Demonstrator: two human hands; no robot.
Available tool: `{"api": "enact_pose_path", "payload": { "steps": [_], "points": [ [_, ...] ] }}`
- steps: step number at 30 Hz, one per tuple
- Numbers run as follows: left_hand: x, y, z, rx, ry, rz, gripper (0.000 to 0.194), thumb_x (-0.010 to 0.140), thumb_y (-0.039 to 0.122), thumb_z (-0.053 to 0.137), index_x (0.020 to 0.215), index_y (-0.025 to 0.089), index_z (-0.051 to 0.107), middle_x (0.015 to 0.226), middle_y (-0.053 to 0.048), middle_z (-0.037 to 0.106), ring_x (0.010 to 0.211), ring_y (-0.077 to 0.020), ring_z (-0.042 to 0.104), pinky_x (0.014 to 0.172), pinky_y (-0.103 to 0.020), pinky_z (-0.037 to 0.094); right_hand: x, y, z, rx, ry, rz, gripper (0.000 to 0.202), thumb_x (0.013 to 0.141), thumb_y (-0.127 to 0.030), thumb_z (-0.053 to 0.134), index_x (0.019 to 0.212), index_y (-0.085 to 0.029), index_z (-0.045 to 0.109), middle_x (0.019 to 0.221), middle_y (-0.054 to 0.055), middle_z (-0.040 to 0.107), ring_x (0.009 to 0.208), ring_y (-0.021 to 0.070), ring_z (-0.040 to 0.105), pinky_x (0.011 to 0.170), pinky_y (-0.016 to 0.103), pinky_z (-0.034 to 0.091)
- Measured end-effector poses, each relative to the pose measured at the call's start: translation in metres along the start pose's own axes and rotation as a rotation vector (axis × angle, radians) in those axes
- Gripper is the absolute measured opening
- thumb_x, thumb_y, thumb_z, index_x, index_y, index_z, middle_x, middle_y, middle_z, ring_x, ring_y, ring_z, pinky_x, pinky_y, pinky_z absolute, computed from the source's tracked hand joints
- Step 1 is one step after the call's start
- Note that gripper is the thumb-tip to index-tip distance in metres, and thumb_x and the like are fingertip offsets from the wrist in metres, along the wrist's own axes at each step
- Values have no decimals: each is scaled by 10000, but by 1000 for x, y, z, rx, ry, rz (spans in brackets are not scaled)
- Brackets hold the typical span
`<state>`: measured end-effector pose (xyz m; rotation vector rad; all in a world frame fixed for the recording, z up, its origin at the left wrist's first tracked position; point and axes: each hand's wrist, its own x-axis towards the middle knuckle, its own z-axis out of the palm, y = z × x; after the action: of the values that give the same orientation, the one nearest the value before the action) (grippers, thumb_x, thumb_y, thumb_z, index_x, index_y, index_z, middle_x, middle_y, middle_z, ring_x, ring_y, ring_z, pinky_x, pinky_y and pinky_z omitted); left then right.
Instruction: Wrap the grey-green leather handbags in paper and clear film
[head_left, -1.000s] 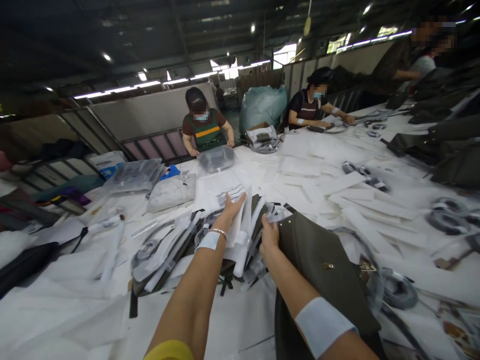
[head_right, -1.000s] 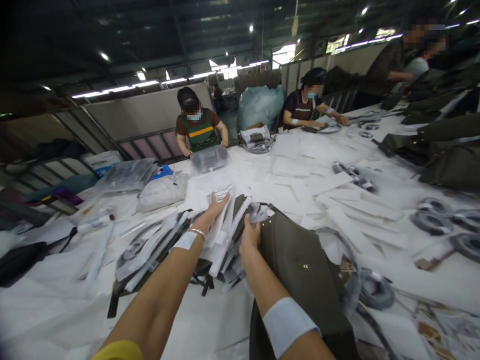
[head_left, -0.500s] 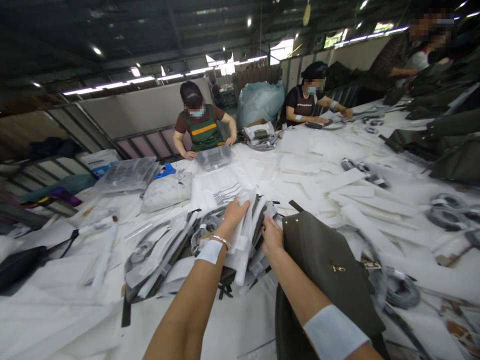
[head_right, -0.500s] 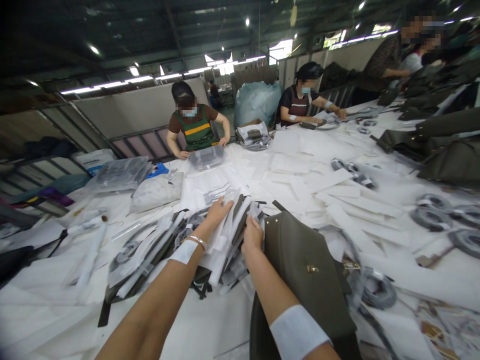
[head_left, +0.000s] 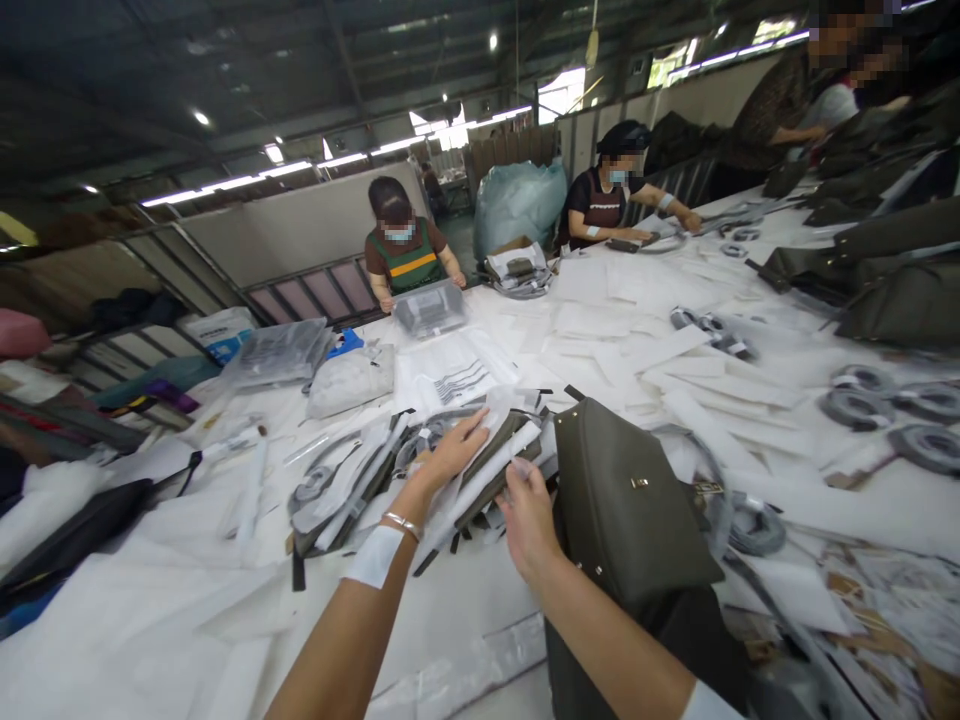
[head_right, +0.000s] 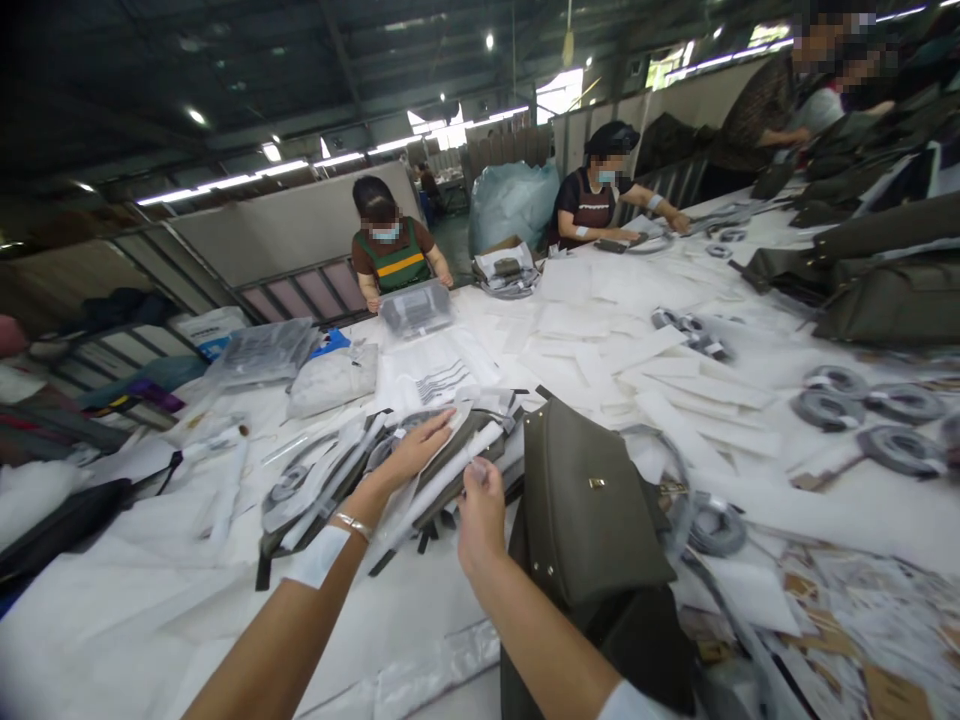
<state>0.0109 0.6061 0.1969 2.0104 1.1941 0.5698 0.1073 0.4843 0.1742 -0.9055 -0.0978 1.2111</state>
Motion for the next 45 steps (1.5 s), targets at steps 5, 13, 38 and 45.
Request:
{"api": "enact_pose_path", "payload": {
  "steps": [5,13,38,45],
  "points": [
    [-96,23,8,26,-52,75,531,947,403,436,1448,232,479,1525,-18,446,1444,-218,347,1218,-383,222,-83,12,-27,-43,107,65,366,655,-397,808,908,-252,587,849,-31,627,815,149,595,763,276,504],
    [-203,52,42,108,-63,86,538,971,367,338,1489,243,412,1559,-15,392,1465,-203,304,1213,-390,232,-162,26,-84,80,-31,62,285,697,-357,830,873,-247,635,934,-33,661,935,159,613,880,327,535],
    [-499,86,284,516,48,150,539,910,233,422,1449,244,435,1462,-129,494,1328,-297,478,1132,-540,348,-375,63,-389,23,-246,303,365,803,-394,751,1157,-318,702,1239,25,681,1213,261,584,962,423,536],
    [-510,75,300,622,108,255,494,925,209,417,1414,210,481,1424,-125,532,1319,-248,487,1131,-455,360,-403,62,-426,-54,-308,289,358,760,-425,800,1042,-213,744,1236,61,686,1204,245,602,1032,388,496]
  ]
}}
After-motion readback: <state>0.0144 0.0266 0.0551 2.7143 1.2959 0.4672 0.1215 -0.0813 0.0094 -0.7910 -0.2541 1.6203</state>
